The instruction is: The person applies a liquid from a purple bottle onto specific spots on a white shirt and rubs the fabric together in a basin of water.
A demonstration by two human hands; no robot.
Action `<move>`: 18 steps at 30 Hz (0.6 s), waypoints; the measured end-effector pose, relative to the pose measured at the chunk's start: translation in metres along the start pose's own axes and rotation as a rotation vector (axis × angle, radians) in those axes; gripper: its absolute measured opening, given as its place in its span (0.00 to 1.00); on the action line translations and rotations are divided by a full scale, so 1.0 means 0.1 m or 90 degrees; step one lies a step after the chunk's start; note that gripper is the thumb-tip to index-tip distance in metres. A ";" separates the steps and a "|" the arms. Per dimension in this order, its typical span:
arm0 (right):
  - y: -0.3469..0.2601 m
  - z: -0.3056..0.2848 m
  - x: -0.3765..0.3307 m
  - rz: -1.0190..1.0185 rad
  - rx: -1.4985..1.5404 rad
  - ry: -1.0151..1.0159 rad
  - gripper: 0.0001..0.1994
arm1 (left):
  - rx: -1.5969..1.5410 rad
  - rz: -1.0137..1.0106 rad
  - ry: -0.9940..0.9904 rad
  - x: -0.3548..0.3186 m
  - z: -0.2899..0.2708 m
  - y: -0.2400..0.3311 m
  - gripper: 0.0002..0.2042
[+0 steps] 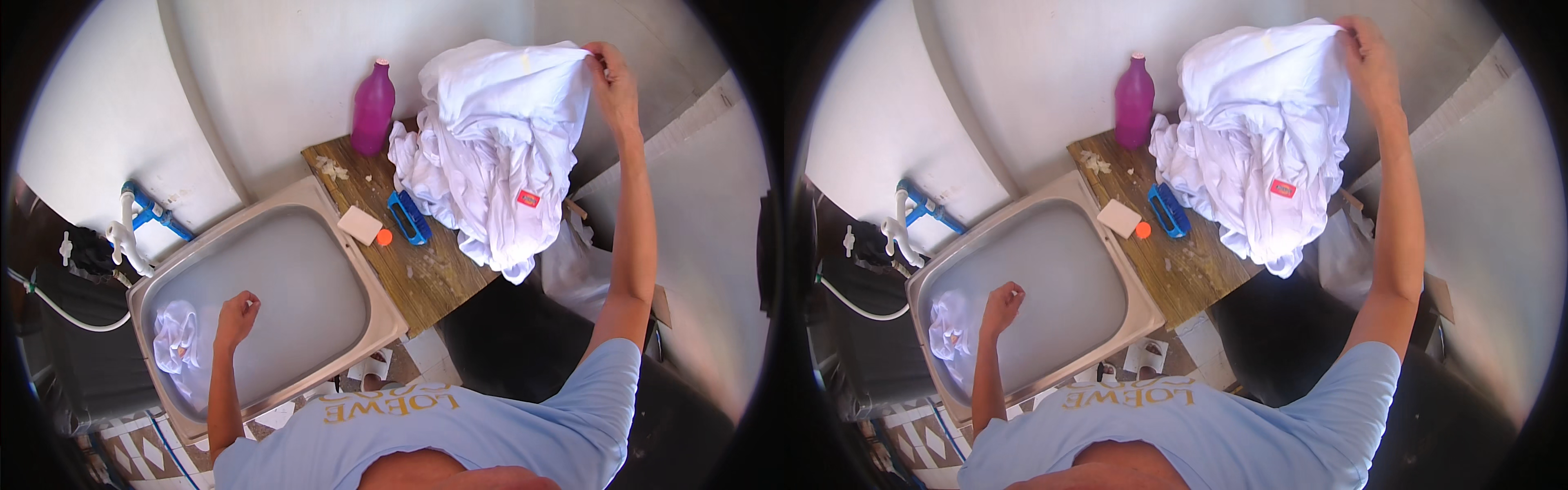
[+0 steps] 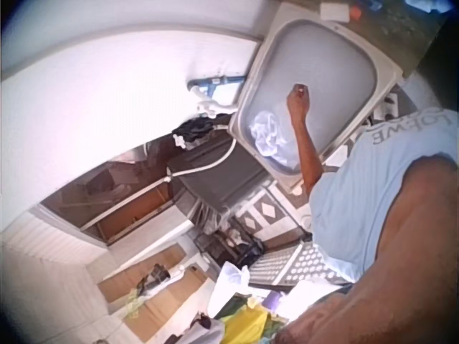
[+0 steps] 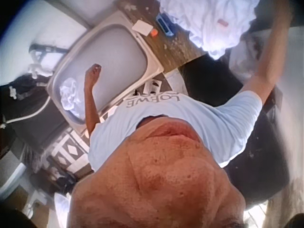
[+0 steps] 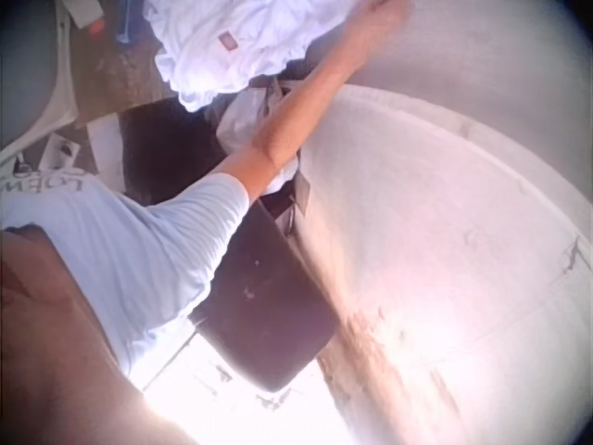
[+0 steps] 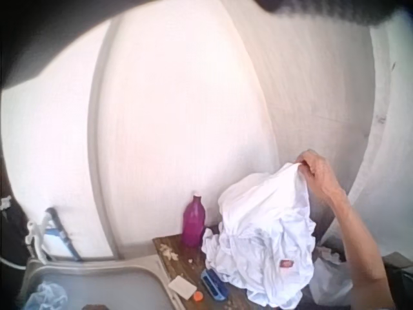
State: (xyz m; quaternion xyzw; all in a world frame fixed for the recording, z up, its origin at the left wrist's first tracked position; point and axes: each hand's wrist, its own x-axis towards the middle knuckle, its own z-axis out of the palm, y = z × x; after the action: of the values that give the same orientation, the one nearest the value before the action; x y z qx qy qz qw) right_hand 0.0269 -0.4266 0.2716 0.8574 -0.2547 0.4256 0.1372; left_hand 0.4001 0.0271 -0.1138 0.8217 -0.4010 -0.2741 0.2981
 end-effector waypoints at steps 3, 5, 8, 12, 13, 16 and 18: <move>0.00 -0.22 -0.17 0.135 -0.004 0.032 0.06 | -0.033 0.013 -0.038 0.03 0.01 -0.07 0.04; -0.02 -0.41 -0.21 0.156 0.102 0.130 0.07 | -0.043 0.053 -0.050 0.05 0.00 -0.13 0.05; -0.14 -0.69 -0.27 0.173 0.136 0.157 0.10 | -0.016 0.138 -0.054 0.13 -0.06 -0.14 0.05; -0.31 -1.14 -0.34 0.208 0.189 0.231 0.10 | -0.003 0.190 -0.094 0.26 -0.10 -0.02 0.05; -0.35 -1.21 -0.38 0.210 0.160 0.223 0.10 | -0.012 0.208 -0.097 0.31 -0.09 0.00 0.05; -0.26 -1.53 -0.47 0.203 0.133 0.258 0.11 | -0.053 0.318 -0.112 0.50 -0.03 0.26 0.04; -0.27 -1.79 -0.44 0.184 0.121 0.304 0.11 | -0.057 0.380 -0.106 0.59 0.00 0.45 0.05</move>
State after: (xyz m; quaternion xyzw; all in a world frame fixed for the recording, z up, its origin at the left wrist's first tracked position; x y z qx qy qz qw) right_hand -0.0985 -0.3094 0.3431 0.6969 -0.2937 0.6523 0.0503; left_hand 0.4092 -0.0443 -0.0946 0.6283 -0.6353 -0.2580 0.3675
